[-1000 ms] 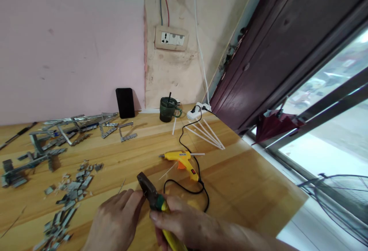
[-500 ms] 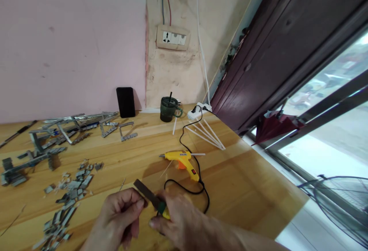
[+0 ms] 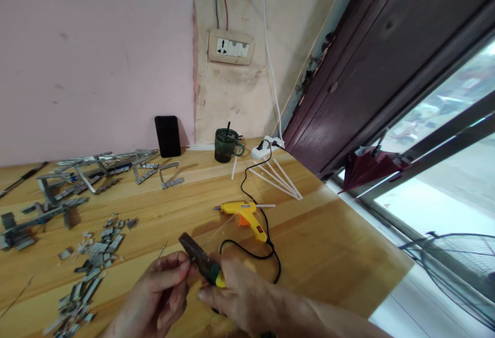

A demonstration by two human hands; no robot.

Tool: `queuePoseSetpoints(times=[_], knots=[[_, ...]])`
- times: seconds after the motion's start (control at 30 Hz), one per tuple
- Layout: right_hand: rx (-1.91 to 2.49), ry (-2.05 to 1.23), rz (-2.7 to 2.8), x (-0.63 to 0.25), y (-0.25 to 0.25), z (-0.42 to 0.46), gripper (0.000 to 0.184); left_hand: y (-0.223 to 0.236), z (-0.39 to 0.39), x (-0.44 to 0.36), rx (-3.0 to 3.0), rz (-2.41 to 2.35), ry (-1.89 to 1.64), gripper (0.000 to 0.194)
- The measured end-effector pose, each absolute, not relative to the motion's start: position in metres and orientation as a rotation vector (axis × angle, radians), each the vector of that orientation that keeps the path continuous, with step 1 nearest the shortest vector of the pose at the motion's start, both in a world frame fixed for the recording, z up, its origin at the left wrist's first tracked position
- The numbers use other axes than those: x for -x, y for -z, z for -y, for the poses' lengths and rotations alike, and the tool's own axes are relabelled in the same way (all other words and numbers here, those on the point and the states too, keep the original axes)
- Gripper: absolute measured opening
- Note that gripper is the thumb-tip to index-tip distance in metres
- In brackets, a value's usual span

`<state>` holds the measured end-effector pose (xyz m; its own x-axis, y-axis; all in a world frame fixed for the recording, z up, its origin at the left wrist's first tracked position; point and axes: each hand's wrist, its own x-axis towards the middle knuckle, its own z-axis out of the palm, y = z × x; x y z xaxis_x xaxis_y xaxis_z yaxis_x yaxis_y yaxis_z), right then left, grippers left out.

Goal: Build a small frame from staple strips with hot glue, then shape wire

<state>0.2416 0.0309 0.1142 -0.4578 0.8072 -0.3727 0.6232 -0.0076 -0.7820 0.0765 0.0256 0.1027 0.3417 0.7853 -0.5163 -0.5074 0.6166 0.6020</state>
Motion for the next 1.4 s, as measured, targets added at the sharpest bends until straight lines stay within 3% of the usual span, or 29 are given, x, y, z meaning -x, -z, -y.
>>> queuePoseSetpoints(times=[0.1, 0.23, 0.3, 0.57, 0.77, 0.83, 0.93, 1.13, 1.27, 1.4], knots=[[1.222, -1.938, 1.764, -0.244, -0.112, -0.031, 0.014, -0.108, -0.023, -0.075, -0.380, -0.848, -0.837, 0.020], [1.258, -1.787, 1.727, -0.250, -0.108, -0.030, 0.005, -0.110, -0.025, -0.077, -0.493, -0.958, -0.862, 0.027], [1.321, -1.792, 1.680, -0.254, -0.108, -0.030, 0.010, -0.112, -0.027, -0.077, -0.583, -1.056, -0.885, 0.027], [1.465, -2.212, 1.309, -0.271, -0.100, -0.039, 0.025, -0.119, -0.040, -0.059, -0.706, -1.138, -1.068, 0.021], [1.428, -2.136, 1.716, -0.284, -0.105, -0.040, 0.020, -0.122, -0.049, -0.048, -0.720, -1.139, -1.130, 0.020], [1.527, -1.972, 1.924, -0.286, -0.115, -0.037, 0.024, -0.126, -0.051, -0.045, -0.732, -1.150, -1.157, 0.021], [1.783, -1.365, 2.313, -0.285, -0.123, -0.028, 0.034, -0.131, -0.054, -0.042, -0.760, -1.157, -1.176, 0.022], [1.765, -0.524, 2.837, -0.277, -0.074, -0.006, 0.040, -0.127, -0.054, -0.039, -0.794, -1.166, -0.984, 0.021], [1.521, -0.144, 2.896, -0.278, -0.046, -0.002, 0.062, -0.113, -0.049, -0.031, -0.823, -1.194, -0.912, 0.021], [1.342, 0.054, 2.893, -0.282, -0.037, -0.005, 0.072, -0.101, -0.042, -0.025, -0.780, -1.239, -0.831, 0.033]])
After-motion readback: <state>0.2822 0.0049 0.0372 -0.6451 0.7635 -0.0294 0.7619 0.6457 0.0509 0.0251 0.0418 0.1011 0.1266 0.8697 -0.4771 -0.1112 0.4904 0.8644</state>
